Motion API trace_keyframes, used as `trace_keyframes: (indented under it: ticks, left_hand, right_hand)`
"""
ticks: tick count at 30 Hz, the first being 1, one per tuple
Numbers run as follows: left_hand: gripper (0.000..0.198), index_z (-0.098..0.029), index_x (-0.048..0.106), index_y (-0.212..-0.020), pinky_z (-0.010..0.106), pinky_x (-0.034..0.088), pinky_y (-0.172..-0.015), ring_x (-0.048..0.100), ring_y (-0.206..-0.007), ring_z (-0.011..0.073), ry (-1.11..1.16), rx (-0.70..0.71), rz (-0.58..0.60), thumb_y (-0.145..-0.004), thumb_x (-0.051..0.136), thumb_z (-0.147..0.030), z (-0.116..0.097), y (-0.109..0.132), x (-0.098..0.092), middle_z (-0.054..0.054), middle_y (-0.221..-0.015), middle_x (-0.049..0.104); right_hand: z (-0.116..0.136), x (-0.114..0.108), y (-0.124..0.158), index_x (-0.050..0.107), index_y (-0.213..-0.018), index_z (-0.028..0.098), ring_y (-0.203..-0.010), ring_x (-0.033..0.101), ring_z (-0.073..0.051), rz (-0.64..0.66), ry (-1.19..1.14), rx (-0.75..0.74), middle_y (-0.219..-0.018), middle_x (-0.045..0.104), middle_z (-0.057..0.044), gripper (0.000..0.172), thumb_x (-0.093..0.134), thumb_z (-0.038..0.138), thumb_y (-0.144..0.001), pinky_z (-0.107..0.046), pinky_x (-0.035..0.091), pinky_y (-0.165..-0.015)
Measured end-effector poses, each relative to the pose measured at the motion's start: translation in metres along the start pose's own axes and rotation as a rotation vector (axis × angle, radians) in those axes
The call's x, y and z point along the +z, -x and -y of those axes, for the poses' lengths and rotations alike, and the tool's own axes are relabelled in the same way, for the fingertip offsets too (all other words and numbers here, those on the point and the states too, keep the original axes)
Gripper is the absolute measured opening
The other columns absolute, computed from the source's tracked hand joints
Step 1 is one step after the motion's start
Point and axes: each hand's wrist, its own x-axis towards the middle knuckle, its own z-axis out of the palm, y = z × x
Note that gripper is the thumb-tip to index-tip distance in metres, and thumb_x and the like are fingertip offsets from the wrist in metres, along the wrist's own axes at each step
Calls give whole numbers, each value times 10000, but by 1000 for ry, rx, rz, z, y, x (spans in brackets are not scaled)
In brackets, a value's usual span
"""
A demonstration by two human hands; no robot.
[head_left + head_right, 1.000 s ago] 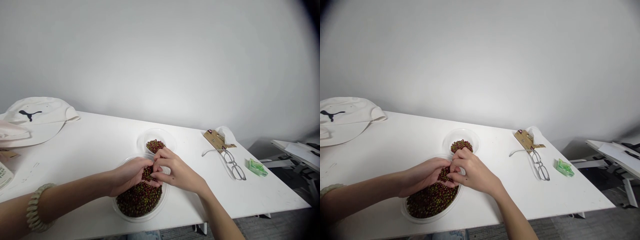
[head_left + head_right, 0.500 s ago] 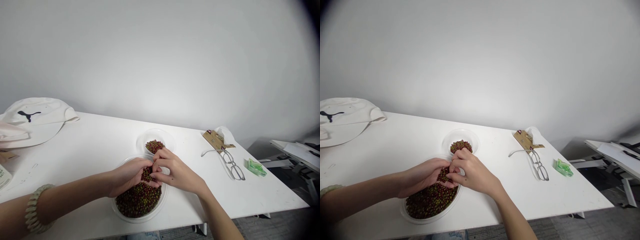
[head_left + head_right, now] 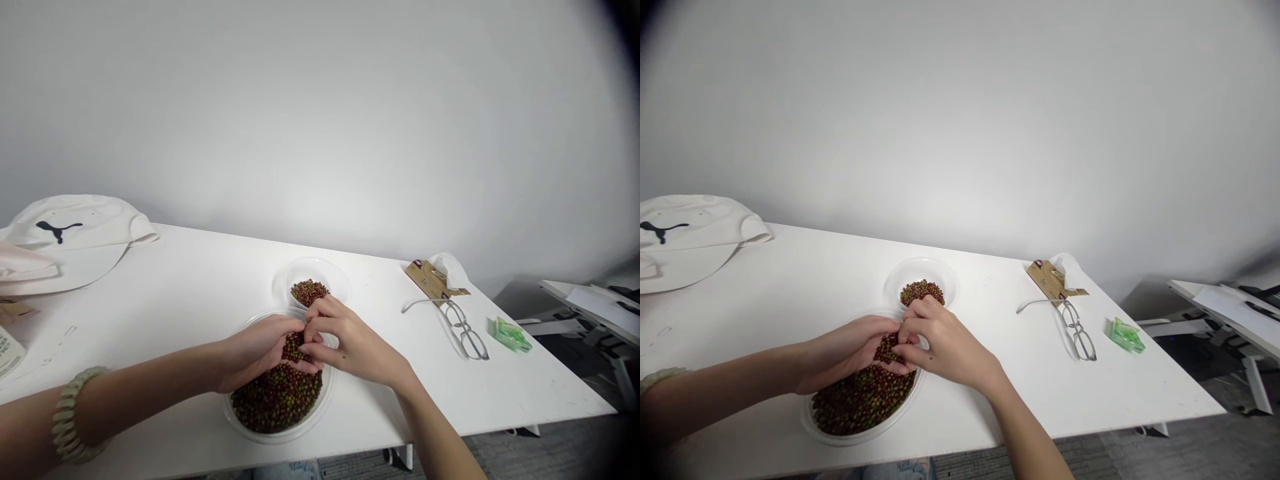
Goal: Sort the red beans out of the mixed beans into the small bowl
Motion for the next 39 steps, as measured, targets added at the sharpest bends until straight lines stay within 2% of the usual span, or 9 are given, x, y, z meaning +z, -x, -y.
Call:
trace_keyframes:
  ticks: [27,39]
  left_hand:
    - [194,-117,564,-807,265,383,-694,456,-742,111,0,-4,7,-746,381,-135,1,-1,-1,32,-798,532]
    - [135,-146,514,-689,297,393,-738,475,-758,121,17,-6,15,-733,386,-138,1,-2,-2,28,-798,551]
  right_hand:
    - [0,0,0,556,-784,179,-836,433,-159,-3,21,-2,-853,500,-20,27,562,192,-807,-270,359,-721]
    - [2,-1,0,558,-786,175,-832,430,-147,-4,31,-7,-860,494,-17,25,559,186,-809,-262,366,-733]
